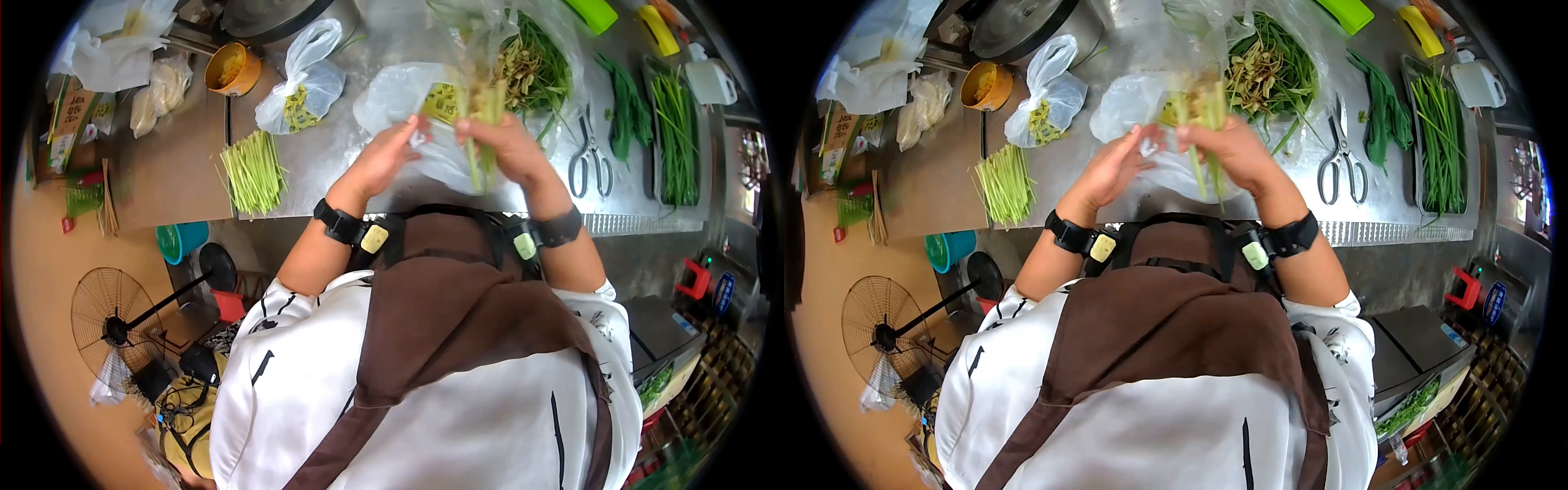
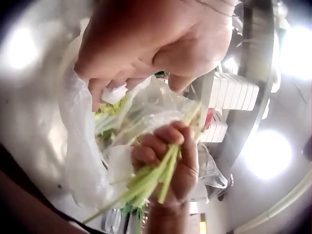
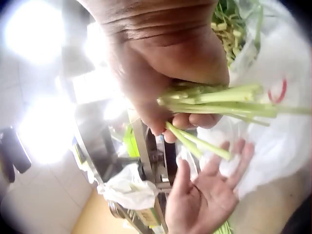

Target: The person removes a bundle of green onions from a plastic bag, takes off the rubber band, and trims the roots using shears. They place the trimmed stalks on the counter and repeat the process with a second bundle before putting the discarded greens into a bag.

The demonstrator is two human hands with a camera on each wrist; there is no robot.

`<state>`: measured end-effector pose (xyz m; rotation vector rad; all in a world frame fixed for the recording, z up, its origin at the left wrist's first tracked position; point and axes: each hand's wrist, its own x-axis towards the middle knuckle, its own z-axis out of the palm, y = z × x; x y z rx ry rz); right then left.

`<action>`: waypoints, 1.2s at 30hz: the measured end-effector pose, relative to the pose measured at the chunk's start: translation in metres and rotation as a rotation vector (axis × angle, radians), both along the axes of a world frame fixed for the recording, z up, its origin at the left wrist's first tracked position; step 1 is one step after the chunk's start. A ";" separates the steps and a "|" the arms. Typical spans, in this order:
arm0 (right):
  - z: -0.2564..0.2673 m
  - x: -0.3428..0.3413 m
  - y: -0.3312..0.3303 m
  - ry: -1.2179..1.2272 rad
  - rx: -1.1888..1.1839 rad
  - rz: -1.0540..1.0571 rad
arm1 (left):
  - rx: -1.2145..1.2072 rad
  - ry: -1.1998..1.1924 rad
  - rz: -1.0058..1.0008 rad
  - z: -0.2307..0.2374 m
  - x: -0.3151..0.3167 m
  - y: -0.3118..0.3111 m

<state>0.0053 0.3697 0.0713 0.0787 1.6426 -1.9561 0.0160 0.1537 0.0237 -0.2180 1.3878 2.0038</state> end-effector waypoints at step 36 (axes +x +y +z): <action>-0.055 -0.054 -0.015 0.091 0.404 0.319 | -0.755 0.079 0.051 -0.018 0.005 -0.013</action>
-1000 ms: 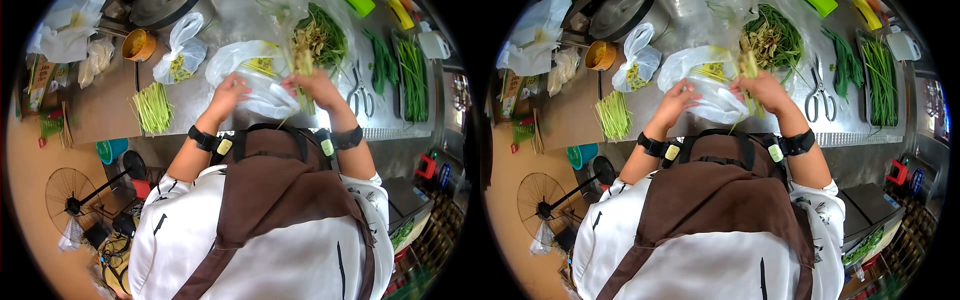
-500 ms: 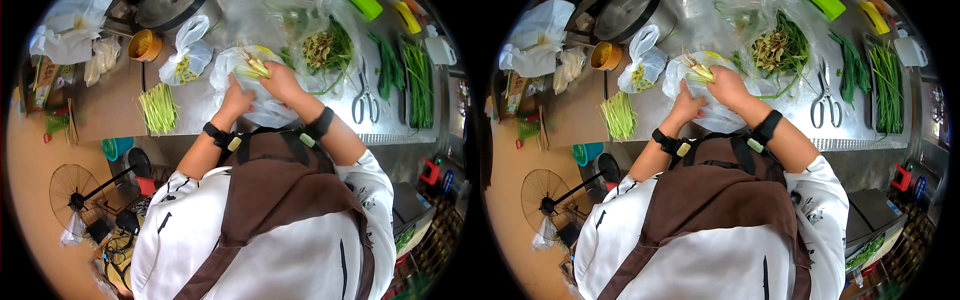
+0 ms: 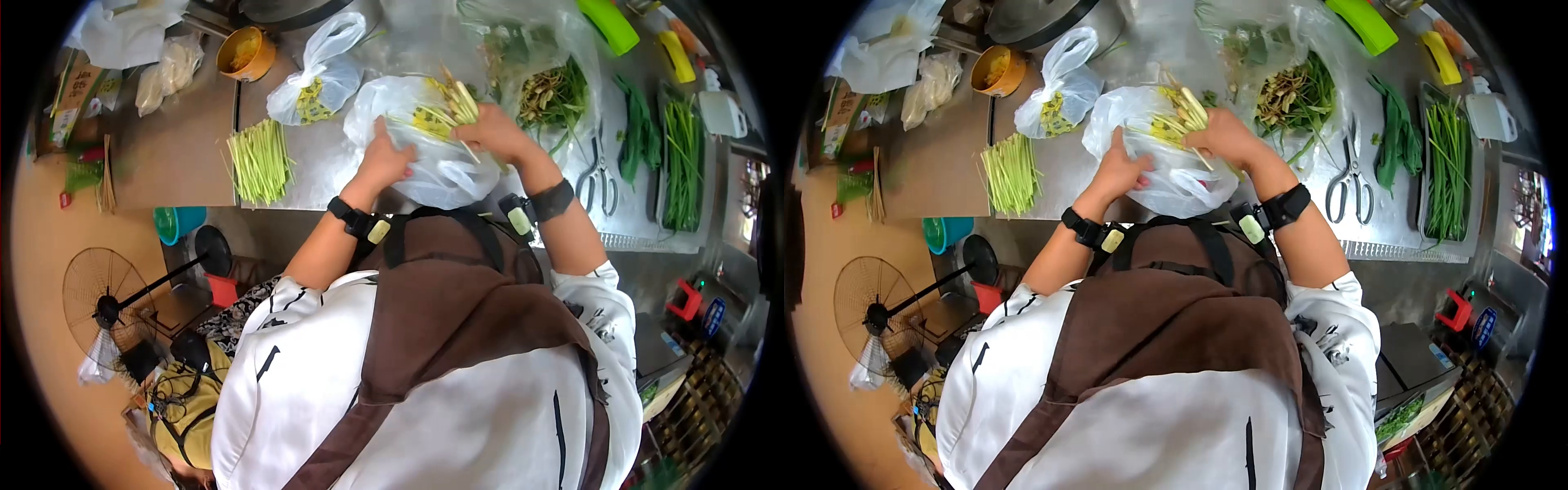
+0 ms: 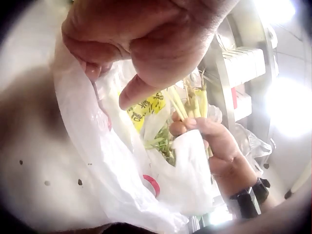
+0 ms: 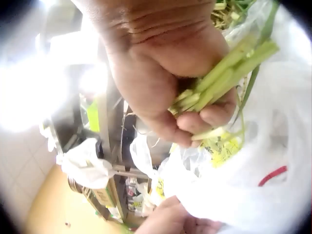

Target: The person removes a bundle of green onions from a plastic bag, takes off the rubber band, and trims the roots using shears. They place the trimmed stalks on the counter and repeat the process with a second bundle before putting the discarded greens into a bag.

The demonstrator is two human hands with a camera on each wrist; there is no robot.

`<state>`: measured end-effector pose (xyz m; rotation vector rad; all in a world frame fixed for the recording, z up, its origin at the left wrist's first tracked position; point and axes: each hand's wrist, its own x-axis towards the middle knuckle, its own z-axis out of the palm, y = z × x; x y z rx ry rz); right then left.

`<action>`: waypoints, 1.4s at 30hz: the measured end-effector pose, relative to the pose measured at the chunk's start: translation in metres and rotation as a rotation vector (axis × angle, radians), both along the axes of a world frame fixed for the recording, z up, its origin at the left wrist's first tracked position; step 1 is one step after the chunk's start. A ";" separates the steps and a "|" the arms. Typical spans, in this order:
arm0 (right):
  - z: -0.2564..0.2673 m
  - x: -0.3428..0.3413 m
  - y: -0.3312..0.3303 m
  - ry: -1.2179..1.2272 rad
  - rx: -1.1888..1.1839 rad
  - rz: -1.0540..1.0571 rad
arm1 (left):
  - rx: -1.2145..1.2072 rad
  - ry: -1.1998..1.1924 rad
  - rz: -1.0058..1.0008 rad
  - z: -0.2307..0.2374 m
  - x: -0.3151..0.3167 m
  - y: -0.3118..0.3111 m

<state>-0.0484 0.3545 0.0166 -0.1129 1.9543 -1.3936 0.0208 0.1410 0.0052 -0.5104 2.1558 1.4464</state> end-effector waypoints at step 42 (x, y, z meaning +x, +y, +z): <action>-0.023 0.026 0.014 0.759 0.396 -0.307 | -0.188 0.102 -0.158 -0.008 0.014 -0.018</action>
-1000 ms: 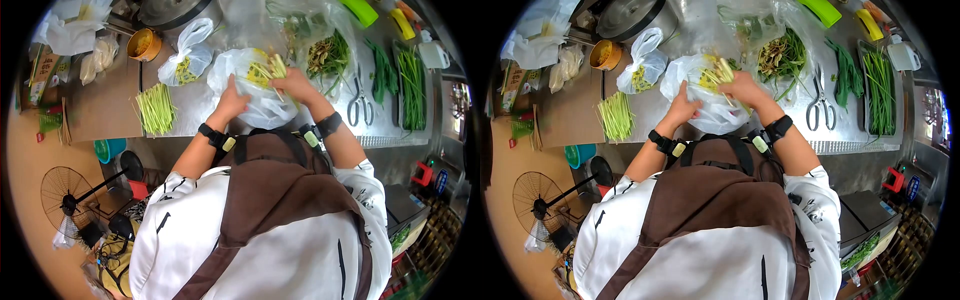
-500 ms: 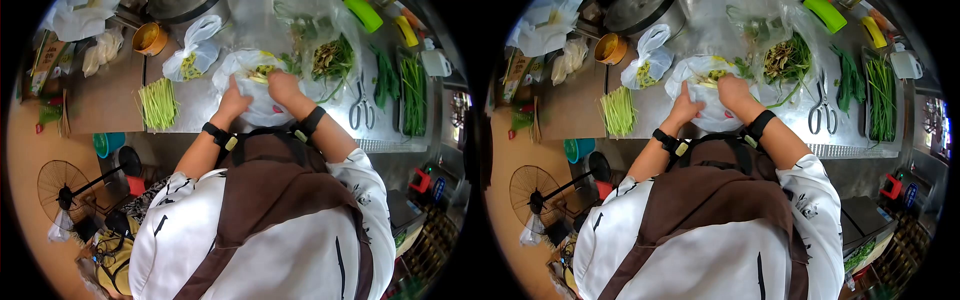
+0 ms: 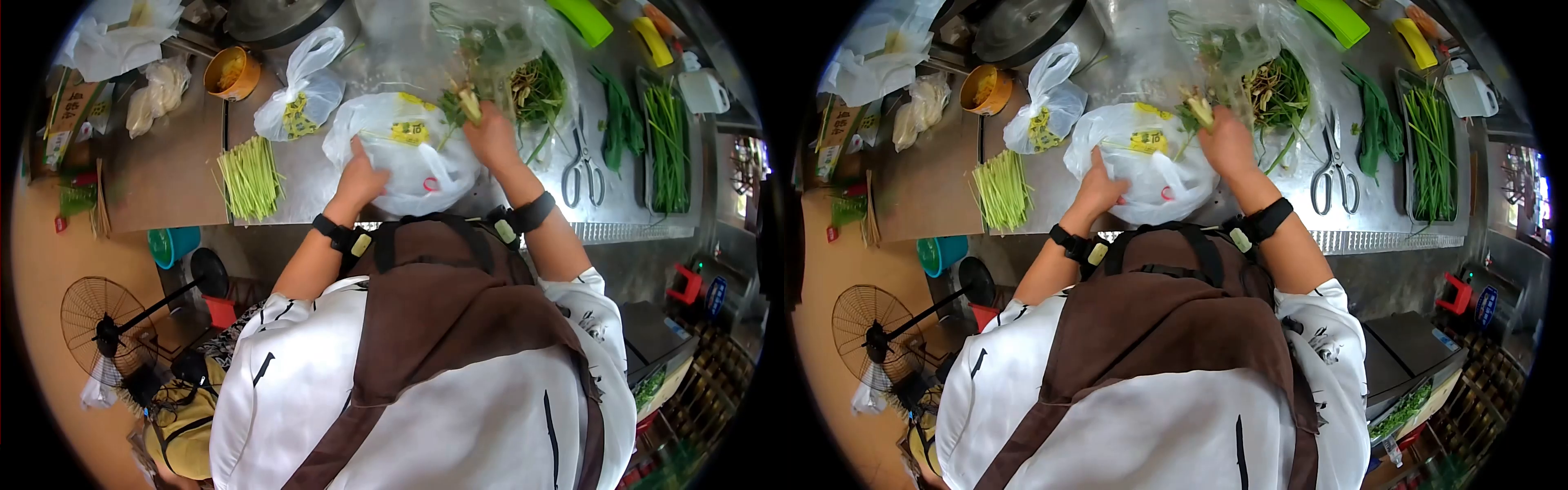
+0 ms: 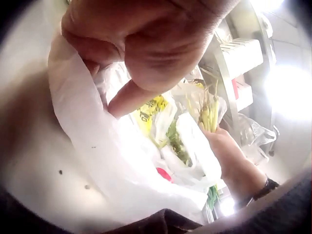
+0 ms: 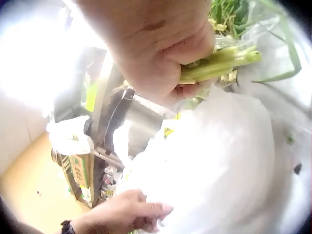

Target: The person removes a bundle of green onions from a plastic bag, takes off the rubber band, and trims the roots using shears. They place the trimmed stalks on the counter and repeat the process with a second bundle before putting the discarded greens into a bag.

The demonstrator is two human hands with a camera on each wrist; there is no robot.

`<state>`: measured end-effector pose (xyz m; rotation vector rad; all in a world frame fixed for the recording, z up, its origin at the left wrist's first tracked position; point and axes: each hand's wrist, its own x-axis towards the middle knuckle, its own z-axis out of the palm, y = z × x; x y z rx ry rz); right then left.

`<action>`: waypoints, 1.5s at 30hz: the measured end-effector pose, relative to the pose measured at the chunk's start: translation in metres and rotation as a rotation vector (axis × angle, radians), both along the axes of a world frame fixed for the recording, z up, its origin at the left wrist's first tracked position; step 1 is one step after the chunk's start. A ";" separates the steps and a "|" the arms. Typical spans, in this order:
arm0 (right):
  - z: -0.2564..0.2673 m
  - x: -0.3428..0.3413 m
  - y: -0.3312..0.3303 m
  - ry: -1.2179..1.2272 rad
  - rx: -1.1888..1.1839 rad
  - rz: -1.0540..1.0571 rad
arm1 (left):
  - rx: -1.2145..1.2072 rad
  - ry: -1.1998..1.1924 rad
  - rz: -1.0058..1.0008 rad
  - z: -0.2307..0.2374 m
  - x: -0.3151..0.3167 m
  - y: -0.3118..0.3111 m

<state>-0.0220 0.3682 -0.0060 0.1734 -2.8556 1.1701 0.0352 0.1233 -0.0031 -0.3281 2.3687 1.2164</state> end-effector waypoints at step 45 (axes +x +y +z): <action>-0.008 0.011 -0.020 -0.177 0.133 0.371 | -0.145 0.168 -0.246 0.020 0.017 -0.005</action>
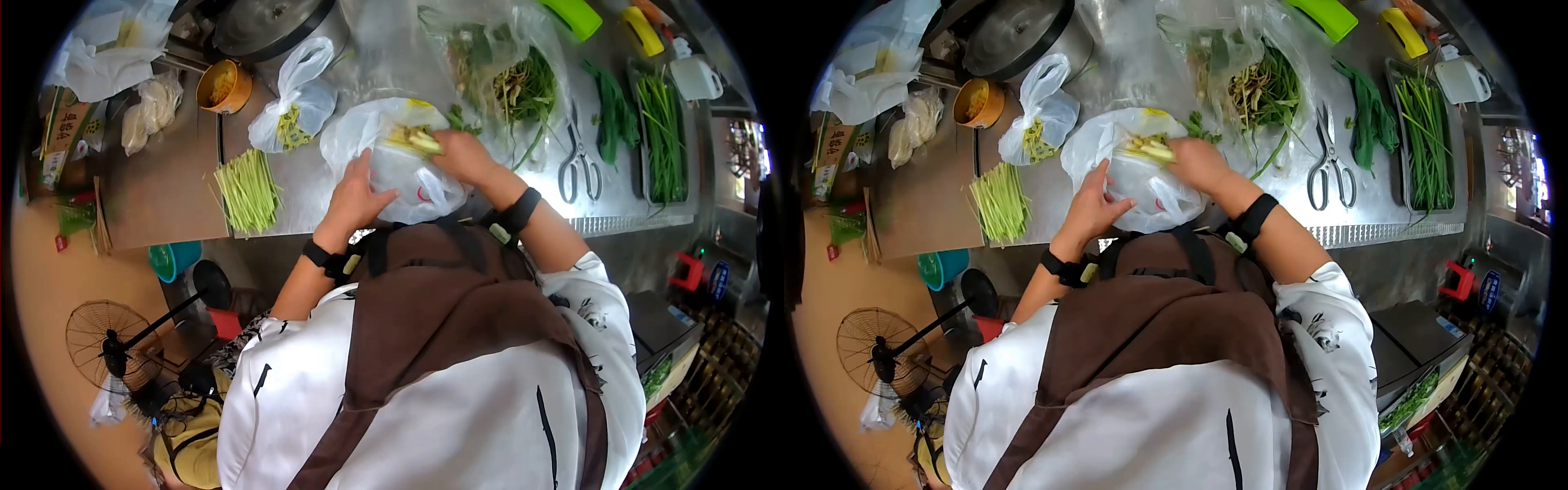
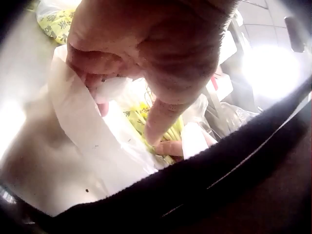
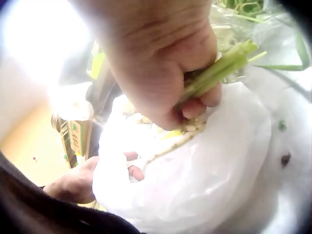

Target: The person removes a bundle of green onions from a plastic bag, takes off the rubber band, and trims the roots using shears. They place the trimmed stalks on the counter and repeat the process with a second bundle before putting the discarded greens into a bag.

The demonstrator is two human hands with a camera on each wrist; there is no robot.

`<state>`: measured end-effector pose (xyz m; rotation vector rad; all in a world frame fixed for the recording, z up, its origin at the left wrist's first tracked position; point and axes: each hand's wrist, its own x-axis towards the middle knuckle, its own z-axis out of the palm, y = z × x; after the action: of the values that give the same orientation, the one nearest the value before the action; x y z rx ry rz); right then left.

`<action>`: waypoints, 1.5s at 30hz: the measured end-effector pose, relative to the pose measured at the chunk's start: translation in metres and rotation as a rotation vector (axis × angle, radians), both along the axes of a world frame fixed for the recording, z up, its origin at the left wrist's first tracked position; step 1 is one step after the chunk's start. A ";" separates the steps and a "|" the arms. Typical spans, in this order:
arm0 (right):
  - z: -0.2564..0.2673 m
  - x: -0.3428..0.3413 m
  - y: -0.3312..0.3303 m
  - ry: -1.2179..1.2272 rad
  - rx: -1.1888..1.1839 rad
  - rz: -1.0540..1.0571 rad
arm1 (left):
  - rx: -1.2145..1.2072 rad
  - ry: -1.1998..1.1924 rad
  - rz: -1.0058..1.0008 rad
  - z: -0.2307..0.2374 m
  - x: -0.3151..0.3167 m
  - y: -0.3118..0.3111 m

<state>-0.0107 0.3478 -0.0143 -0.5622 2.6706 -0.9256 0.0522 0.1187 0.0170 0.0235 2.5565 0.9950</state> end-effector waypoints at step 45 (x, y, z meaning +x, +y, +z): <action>0.099 0.007 0.174 -0.113 -0.930 -0.893 | 0.255 0.377 0.149 -0.019 -0.192 0.275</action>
<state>-0.0035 0.5217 0.0850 0.6184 2.1925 -2.3473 -0.1402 0.3933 -0.0024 0.1007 2.7751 1.4936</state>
